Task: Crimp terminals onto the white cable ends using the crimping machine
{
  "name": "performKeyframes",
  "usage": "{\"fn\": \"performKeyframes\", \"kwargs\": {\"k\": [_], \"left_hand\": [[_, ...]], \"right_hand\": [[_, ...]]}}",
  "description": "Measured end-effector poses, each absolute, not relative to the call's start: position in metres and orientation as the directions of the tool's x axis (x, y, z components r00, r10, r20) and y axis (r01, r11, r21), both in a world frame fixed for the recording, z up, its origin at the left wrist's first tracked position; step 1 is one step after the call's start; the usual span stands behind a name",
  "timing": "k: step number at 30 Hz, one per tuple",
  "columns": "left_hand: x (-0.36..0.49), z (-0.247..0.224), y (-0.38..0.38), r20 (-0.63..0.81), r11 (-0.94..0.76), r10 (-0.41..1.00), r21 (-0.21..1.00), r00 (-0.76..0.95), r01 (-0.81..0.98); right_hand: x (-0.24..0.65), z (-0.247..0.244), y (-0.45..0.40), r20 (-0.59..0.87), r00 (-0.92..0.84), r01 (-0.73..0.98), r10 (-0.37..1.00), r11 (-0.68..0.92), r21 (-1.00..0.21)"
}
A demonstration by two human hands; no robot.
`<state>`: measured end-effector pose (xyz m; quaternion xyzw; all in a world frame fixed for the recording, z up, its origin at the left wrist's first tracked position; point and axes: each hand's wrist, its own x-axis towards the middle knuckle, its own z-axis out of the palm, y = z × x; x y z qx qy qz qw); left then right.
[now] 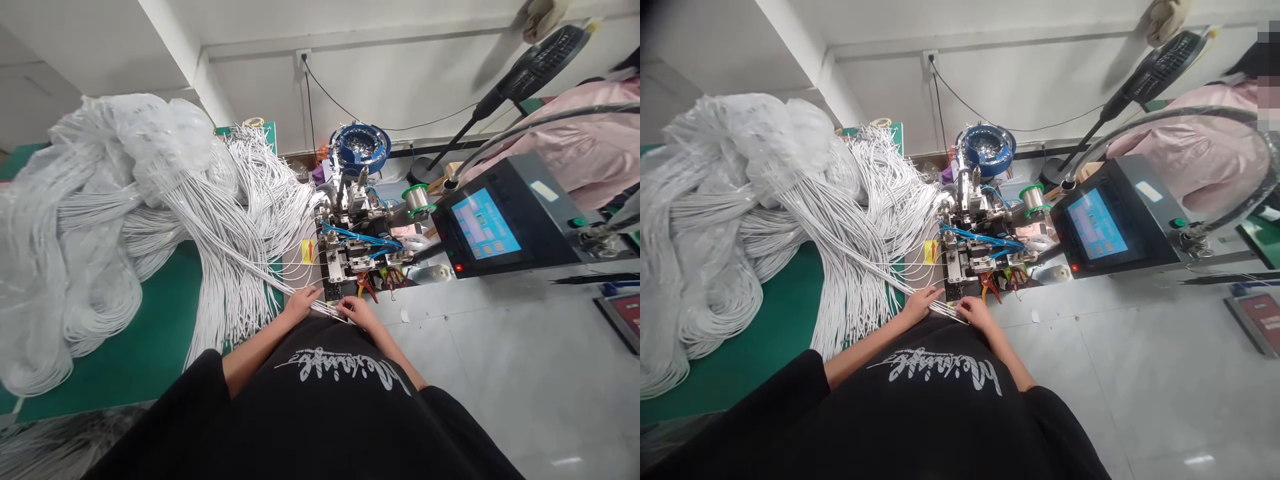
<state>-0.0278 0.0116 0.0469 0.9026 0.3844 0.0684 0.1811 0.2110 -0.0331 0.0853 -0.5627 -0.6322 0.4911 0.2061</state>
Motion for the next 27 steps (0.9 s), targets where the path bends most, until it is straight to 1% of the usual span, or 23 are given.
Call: {"fn": "performKeyframes", "kwargs": {"k": [3,8,10,13,15,18,23,25,27], "left_hand": [[-0.029,0.046,0.01,-0.06,-0.643,0.71,0.349,0.701,0.681],[-0.028,0.045,0.007,-0.077,-0.635,0.718,0.335,0.692,0.696],[-0.028,0.046,0.007,-0.044,-0.64,0.716,0.357,0.697,0.68],[-0.03,0.047,0.007,0.05,-0.667,0.696,0.415,0.716,0.619],[-0.032,0.047,0.008,0.098,-0.692,0.669,0.446,0.737,0.568],[-0.033,0.045,0.008,0.109,-0.725,0.615,0.468,0.781,0.506],[-0.032,0.046,0.007,0.082,-0.735,0.559,0.51,0.825,0.447],[-0.031,0.048,0.007,0.056,-0.72,0.565,0.521,0.823,0.459],[-0.029,0.051,0.007,0.005,-0.694,0.589,0.516,0.808,0.502]], "right_hand": [[0.209,0.088,-0.032,-0.272,-0.247,0.49,0.93,-0.122,-0.863],[0.208,0.088,-0.034,-0.302,-0.3,0.511,0.905,-0.115,-0.852],[0.209,0.083,-0.034,-0.294,-0.277,0.542,0.915,-0.104,-0.834],[0.21,0.075,-0.033,-0.253,-0.17,0.58,0.953,-0.111,-0.807],[0.21,0.073,-0.031,-0.227,-0.1,0.569,0.969,-0.132,-0.812],[0.205,0.073,-0.028,-0.245,-0.021,0.478,0.969,-0.206,-0.854],[0.192,0.072,-0.027,-0.354,0.047,0.184,0.934,-0.357,-0.916],[0.189,0.068,-0.027,-0.393,0.049,0.104,0.918,-0.396,-0.912],[0.189,0.065,-0.026,-0.415,0.053,0.077,0.908,-0.418,-0.905]]}}
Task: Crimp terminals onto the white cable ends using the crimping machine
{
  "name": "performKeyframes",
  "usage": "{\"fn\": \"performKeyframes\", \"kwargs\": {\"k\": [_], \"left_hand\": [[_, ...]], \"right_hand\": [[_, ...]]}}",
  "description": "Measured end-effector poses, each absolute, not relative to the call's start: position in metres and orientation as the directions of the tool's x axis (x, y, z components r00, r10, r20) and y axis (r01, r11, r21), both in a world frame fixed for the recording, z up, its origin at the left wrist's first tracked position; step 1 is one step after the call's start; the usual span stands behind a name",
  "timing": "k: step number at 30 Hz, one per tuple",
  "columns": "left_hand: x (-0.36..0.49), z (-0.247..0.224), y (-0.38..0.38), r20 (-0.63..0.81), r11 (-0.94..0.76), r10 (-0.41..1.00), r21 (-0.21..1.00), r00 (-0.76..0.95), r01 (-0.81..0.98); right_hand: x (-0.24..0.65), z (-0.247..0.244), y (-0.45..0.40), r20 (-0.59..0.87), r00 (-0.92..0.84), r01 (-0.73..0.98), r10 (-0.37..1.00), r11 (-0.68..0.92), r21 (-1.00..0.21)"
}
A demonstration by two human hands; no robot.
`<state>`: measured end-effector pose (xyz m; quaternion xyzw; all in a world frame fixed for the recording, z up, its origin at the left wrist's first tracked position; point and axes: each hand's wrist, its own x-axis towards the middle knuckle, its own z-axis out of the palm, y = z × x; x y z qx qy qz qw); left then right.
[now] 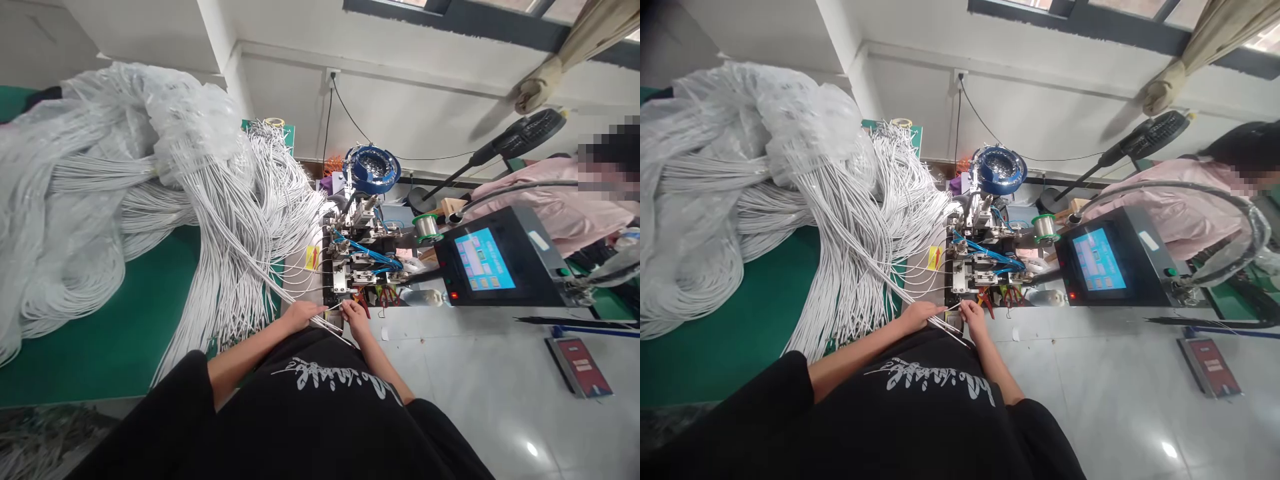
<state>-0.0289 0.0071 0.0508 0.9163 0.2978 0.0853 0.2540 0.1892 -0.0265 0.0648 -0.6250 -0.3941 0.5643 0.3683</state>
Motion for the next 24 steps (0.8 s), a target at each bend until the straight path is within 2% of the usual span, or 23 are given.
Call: {"fn": "performKeyframes", "kwargs": {"k": [3,7,10,13,17,24], "left_hand": [[-0.025,0.057,0.007,-0.083,-0.625,0.664,0.483,0.743,0.613],[-0.02,0.063,0.007,-0.148,-0.586,0.709,0.421,0.689,0.693],[-0.016,0.063,0.007,-0.161,-0.608,0.705,0.365,0.691,0.705],[-0.012,0.06,0.008,-0.187,-0.605,0.715,0.317,0.674,0.73],[-0.01,0.057,0.009,-0.219,-0.6,0.721,0.277,0.657,0.751],[-0.01,0.055,0.008,-0.224,-0.612,0.72,0.243,0.657,0.753]], "right_hand": [[0.193,0.061,-0.025,-0.425,0.05,0.131,0.904,-0.427,-0.894],[0.202,0.059,-0.024,-0.337,0.075,0.419,0.939,-0.336,-0.843],[0.207,0.055,-0.023,-0.234,0.076,0.665,0.969,-0.224,-0.712],[0.208,0.051,-0.02,-0.247,0.064,0.798,0.967,-0.198,-0.569],[0.208,0.045,-0.018,-0.269,0.041,0.825,0.962,-0.184,-0.535],[0.209,0.035,-0.016,-0.225,0.015,0.759,0.974,-0.158,-0.632]]}}
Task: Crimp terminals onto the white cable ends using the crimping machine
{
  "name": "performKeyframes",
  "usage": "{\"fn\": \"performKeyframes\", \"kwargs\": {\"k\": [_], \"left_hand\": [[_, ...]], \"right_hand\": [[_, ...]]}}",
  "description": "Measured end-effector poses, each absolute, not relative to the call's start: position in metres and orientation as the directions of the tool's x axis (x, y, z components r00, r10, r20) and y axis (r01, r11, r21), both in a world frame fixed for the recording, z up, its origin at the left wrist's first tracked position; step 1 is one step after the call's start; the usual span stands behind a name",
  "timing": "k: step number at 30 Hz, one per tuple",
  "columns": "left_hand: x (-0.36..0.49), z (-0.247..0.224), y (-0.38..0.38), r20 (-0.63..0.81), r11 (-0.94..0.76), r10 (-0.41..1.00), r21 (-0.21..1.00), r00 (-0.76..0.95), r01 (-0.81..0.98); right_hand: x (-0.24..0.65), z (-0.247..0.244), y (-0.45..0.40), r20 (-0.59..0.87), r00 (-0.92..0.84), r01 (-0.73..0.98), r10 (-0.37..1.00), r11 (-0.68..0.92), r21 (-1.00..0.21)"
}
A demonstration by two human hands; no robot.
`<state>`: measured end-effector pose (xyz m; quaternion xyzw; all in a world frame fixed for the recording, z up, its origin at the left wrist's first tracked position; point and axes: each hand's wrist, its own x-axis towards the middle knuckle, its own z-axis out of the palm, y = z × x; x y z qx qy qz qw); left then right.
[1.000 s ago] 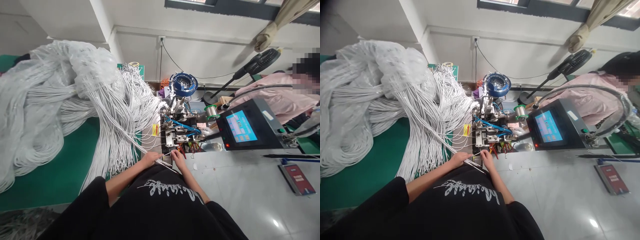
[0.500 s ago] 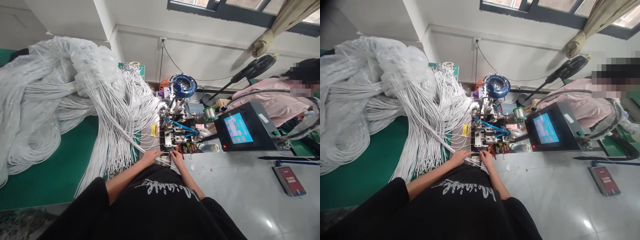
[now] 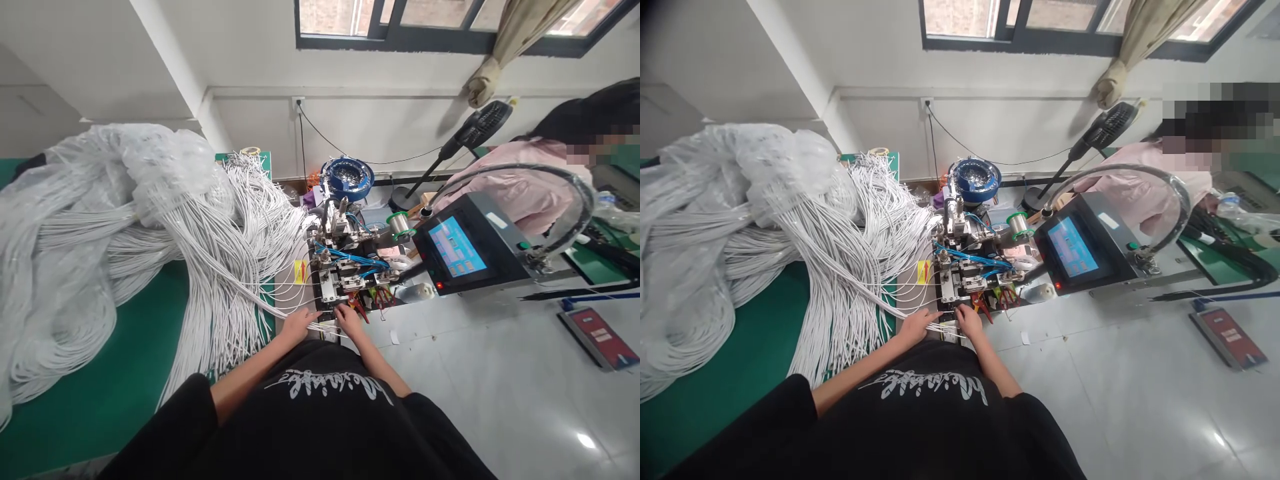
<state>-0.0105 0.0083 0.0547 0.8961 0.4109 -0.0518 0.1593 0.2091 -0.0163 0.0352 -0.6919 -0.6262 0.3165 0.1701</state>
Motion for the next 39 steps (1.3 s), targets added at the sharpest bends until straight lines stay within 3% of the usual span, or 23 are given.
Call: {"fn": "performKeyframes", "kwargs": {"k": [9,15,20,30,39], "left_hand": [[-0.007,0.053,0.009,-0.279,-0.59,0.722,0.23,0.633,0.774],[-0.005,0.045,0.01,-0.283,-0.564,0.739,0.237,0.611,0.791],[-0.007,0.038,0.012,-0.236,-0.566,0.752,0.245,0.615,0.787],[-0.013,0.041,0.007,-0.106,-0.562,0.775,0.338,0.623,0.755],[-0.019,0.045,-0.003,0.005,-0.56,0.794,0.398,0.608,0.727]], "right_hand": [[0.21,0.034,-0.017,-0.259,0.043,0.755,0.965,-0.201,-0.624],[0.214,0.014,-0.008,-0.262,0.024,0.646,0.965,-0.215,-0.733],[0.218,0.008,0.0,-0.284,-0.029,0.611,0.958,-0.208,-0.764],[0.213,0.002,0.0,-0.341,0.079,0.546,0.937,-0.327,-0.771],[0.209,0.023,-0.026,-0.254,0.235,0.534,0.938,-0.343,-0.773]]}}
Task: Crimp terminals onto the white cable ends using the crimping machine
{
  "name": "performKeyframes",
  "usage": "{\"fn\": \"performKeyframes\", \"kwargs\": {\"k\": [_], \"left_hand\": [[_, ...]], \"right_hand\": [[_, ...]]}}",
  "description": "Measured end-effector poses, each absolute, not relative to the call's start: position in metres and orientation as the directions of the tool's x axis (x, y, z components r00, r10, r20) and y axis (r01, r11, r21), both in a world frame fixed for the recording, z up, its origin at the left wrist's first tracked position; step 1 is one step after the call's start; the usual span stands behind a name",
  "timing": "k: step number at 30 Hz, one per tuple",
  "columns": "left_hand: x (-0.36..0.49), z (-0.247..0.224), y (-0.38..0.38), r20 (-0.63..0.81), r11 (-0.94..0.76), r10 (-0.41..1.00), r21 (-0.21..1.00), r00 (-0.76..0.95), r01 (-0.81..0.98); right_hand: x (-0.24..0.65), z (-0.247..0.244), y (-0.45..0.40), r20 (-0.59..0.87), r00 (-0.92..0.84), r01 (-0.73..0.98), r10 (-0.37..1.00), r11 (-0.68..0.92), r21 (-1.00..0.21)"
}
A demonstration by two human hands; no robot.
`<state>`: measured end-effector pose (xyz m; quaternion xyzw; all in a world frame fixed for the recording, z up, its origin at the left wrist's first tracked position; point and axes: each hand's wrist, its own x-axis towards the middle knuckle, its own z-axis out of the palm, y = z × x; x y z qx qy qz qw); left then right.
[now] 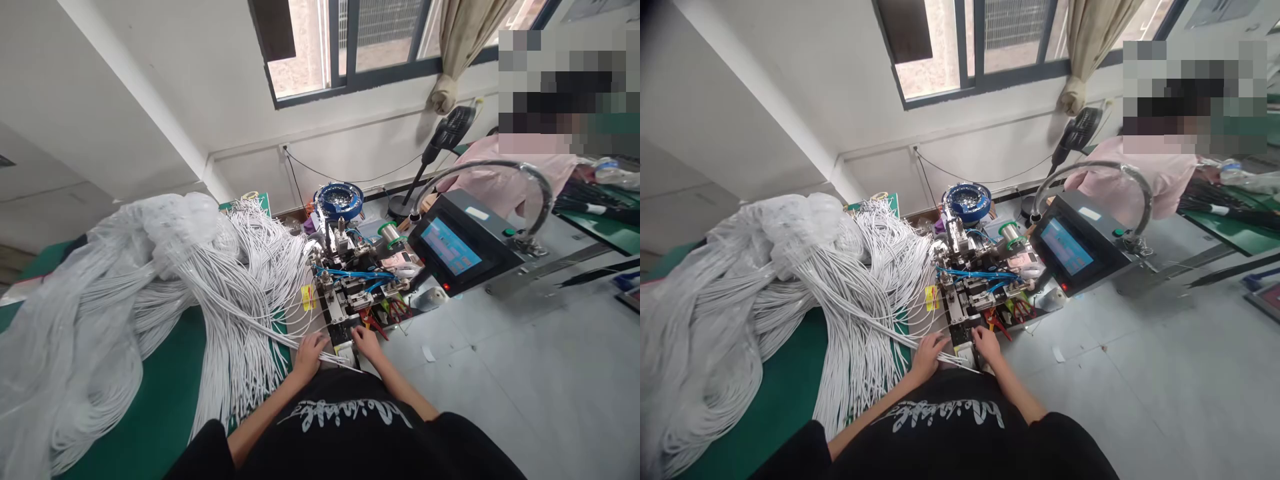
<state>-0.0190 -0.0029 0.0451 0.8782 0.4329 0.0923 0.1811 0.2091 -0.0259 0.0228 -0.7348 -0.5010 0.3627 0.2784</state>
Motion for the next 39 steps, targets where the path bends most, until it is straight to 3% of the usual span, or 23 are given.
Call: {"fn": "performKeyframes", "kwargs": {"k": [4,8,11,13,24,27,30,39], "left_hand": [[-0.017,0.051,-0.005,-0.002,-0.545,0.794,0.443,0.608,0.712],[-0.015,0.058,-0.003,-0.08,-0.529,0.792,0.405,0.605,0.746],[-0.015,0.06,-0.001,-0.13,-0.52,0.79,0.375,0.6,0.767],[-0.016,0.06,0.0,-0.14,-0.517,0.787,0.379,0.6,0.767],[-0.017,0.062,-0.001,-0.17,-0.479,0.787,0.439,0.594,0.76],[-0.019,0.061,-0.001,-0.134,-0.489,0.79,0.451,0.598,0.747],[-0.019,0.061,-0.002,-0.052,-0.519,0.783,0.494,0.62,0.697],[-0.016,0.058,-0.002,-0.022,-0.533,0.762,0.546,0.647,0.646]], "right_hand": [[0.207,0.049,-0.028,-0.249,0.121,0.467,0.961,-0.277,-0.84],[0.203,0.073,-0.027,-0.261,-0.216,0.276,0.941,-0.198,-0.941],[0.197,0.082,-0.028,-0.266,-0.436,0.106,0.86,-0.244,-0.964],[0.194,0.082,-0.029,-0.293,-0.482,0.057,0.826,-0.305,-0.951],[0.187,0.076,-0.027,-0.34,-0.422,0.125,0.841,-0.317,-0.94],[0.184,0.069,-0.024,-0.394,-0.271,0.008,0.878,-0.407,-0.913],[0.182,0.063,-0.02,-0.395,-0.065,-0.083,0.917,-0.399,-0.913],[0.184,0.055,-0.022,-0.355,0.223,-0.049,0.908,-0.354,-0.934]]}}
